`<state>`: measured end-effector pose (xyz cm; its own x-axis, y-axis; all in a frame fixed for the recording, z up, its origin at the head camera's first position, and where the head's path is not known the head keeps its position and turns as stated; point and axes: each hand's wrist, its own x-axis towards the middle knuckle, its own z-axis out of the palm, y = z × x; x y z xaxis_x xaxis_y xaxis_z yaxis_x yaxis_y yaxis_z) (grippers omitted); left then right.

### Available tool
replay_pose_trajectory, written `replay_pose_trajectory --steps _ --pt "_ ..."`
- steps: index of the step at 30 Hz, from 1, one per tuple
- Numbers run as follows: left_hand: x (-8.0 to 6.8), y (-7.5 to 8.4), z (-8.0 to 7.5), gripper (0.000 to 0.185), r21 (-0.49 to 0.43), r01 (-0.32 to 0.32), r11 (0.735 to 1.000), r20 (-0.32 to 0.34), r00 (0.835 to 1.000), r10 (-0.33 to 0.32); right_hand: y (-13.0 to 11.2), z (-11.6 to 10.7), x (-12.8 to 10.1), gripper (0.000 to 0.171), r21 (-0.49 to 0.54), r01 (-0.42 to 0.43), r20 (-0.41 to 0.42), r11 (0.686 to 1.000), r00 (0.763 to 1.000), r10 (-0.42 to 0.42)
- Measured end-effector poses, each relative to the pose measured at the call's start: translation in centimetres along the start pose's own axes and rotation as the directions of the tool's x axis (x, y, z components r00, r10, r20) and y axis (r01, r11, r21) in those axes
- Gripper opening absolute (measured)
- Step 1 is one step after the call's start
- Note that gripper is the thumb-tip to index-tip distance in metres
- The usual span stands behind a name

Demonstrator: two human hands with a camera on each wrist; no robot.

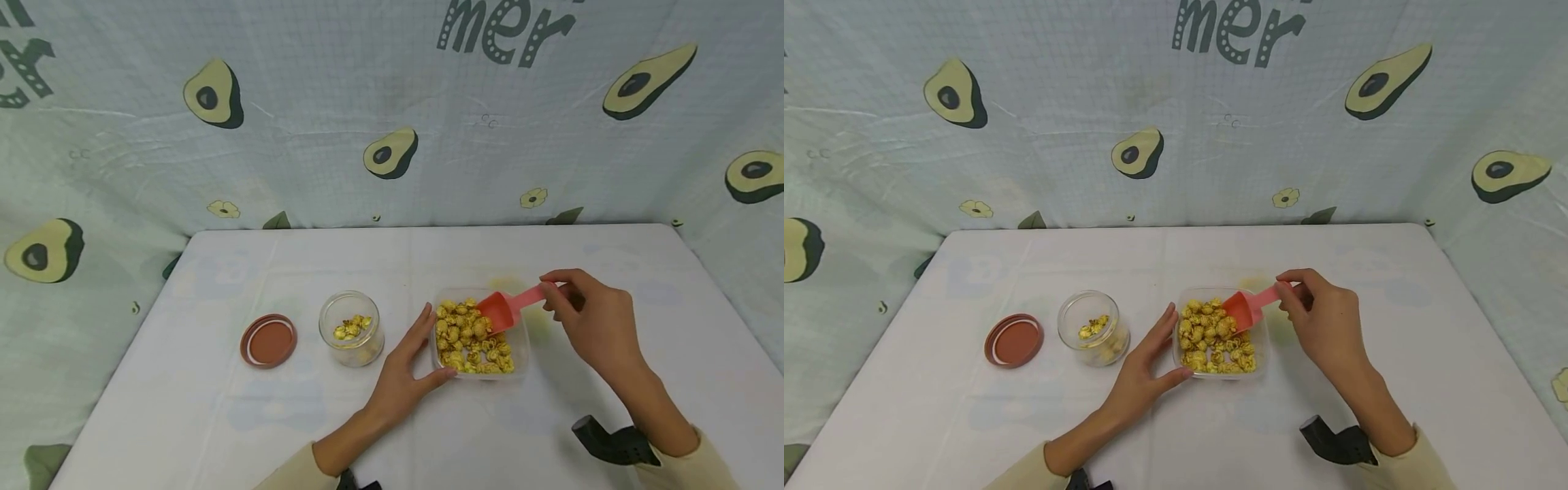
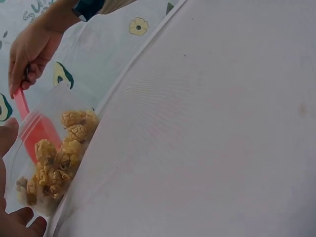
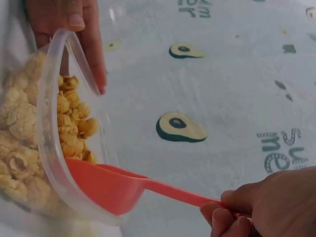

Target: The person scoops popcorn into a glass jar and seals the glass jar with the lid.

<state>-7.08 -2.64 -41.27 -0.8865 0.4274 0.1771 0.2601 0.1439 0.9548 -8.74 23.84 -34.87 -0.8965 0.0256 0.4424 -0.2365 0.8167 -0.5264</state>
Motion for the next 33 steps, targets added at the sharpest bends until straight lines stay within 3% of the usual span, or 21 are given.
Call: replay_pose_trajectory --steps 14,17,21,24,25,29,33 --pt "0.1 0.1 0.0 0.078 0.049 -0.035 0.998 0.011 0.999 0.034 2.4 1.0 -0.5 0.025 0.133 -0.235 0.045 0.963 0.972 0.231" --pt "0.0 0.0 0.0 0.078 0.057 -0.032 0.998 0.000 0.999 0.032 3.9 2.1 -0.7 0.023 0.168 -0.208 0.009 0.964 0.978 0.209" --pt "-0.1 -0.1 0.1 0.078 0.060 -0.028 0.998 -0.006 1.000 0.029 8.6 4.9 -1.2 0.021 0.198 -0.150 -0.045 0.969 0.986 0.162" --pt "-0.1 -0.2 0.1 0.078 0.055 -0.025 0.998 -0.005 1.000 0.026 11.7 6.8 -1.5 0.022 0.202 -0.158 -0.046 0.967 0.984 0.171" --pt "-0.1 -0.2 0.1 0.078 0.054 -0.024 0.998 -0.004 1.000 0.024 11.4 6.7 -1.6 0.022 0.257 -0.163 -0.025 0.953 0.984 0.175" --pt "-0.1 -0.2 0.1 0.078 0.053 -0.023 0.998 -0.003 1.000 0.023 12.0 6.9 -1.6 0.024 0.251 -0.186 0.010 0.950 0.982 0.190" --pt "0.0 -0.1 0.1 0.078 0.059 -0.029 0.998 -0.002 1.000 0.029 10.9 6.0 -1.2 0.027 0.235 -0.214 0.045 0.948 0.977 0.209"
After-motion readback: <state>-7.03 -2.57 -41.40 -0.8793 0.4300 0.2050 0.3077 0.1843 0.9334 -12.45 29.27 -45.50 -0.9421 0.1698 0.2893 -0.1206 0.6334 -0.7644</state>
